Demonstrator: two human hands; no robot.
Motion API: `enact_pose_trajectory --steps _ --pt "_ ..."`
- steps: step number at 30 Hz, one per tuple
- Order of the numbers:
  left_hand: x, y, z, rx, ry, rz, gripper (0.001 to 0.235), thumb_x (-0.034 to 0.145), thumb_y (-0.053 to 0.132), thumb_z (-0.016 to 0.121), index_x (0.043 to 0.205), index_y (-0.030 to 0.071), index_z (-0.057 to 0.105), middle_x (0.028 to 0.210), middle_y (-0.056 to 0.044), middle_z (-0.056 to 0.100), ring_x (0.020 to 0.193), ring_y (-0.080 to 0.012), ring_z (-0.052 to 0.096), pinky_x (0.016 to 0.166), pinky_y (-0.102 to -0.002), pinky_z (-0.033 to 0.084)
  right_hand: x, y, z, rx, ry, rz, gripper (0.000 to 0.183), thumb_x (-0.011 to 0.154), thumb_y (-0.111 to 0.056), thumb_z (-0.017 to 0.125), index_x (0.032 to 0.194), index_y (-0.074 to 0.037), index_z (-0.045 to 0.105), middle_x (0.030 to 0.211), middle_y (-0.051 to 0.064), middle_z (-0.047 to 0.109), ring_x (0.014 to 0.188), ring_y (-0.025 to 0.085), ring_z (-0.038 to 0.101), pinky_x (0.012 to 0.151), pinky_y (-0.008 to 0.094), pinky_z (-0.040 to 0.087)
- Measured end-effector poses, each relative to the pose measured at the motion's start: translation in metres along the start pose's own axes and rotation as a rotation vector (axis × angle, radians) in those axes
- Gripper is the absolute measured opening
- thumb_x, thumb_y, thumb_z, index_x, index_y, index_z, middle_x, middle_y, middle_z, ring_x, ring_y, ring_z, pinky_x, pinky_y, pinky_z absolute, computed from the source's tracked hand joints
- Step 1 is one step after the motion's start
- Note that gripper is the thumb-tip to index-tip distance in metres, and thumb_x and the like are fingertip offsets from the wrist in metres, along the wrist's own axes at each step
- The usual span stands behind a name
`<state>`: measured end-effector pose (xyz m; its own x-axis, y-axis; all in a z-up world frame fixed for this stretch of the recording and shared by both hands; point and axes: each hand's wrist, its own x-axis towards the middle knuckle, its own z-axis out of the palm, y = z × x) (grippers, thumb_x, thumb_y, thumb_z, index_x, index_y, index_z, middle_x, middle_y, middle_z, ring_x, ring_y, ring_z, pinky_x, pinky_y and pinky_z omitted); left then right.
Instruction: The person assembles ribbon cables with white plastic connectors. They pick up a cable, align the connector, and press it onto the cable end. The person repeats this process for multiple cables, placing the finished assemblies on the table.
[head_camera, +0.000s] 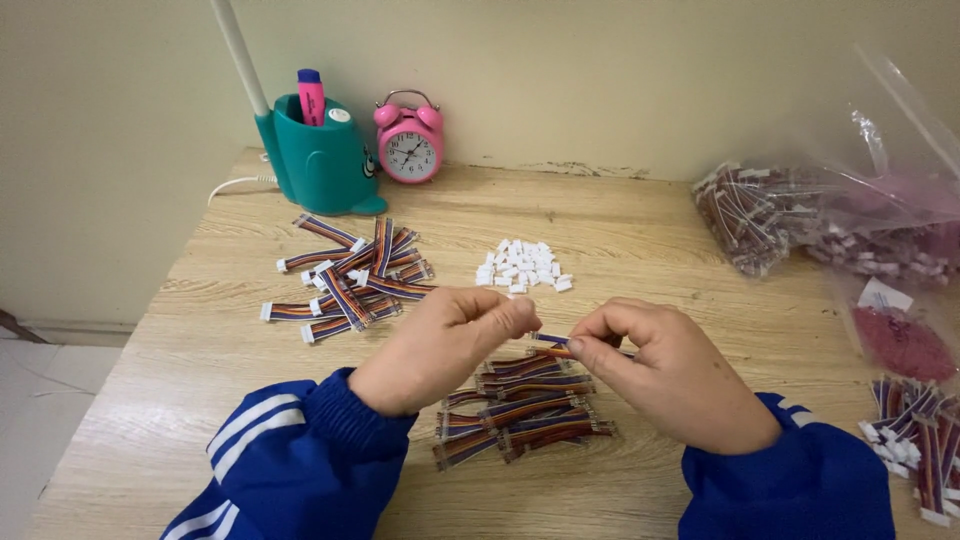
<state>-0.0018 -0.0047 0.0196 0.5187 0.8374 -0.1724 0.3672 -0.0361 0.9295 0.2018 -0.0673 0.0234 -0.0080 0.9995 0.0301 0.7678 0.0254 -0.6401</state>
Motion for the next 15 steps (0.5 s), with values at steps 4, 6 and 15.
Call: enact_pose_trajectory --steps 4,6,15 --pt "0.003 -0.011 0.008 0.035 0.014 -0.022 0.023 0.080 0.038 0.070 0.088 0.019 0.079 0.082 0.008 0.073 0.078 -0.0029 0.062 0.078 -0.022 0.049 -0.003 -0.011 -0.003 0.020 -0.028 0.120 0.014 0.083 -0.024 0.069 0.076 -0.014 0.076 0.067 -0.006 0.070 0.063 0.007 0.059 0.062 0.025 0.045" --pt "0.008 -0.022 0.013 -0.122 -0.028 0.112 0.015 0.082 0.026 0.075 0.082 0.011 0.078 0.072 0.005 0.072 0.066 -0.0019 0.055 0.065 -0.021 0.047 -0.003 -0.009 -0.002 -0.007 -0.005 -0.006 0.014 0.081 -0.023 0.068 0.073 -0.014 0.077 0.068 -0.006 0.073 0.066 0.006 0.064 0.065 0.025 0.048" --pt "0.014 -0.037 0.025 0.069 0.144 0.401 0.010 0.080 0.022 0.072 0.071 0.018 0.072 0.074 0.004 0.070 0.073 -0.0094 0.064 0.074 -0.026 0.049 -0.001 -0.007 0.001 0.012 -0.048 0.032 0.017 0.081 -0.027 0.072 0.072 -0.014 0.077 0.067 -0.005 0.070 0.063 0.006 0.061 0.062 0.025 0.046"
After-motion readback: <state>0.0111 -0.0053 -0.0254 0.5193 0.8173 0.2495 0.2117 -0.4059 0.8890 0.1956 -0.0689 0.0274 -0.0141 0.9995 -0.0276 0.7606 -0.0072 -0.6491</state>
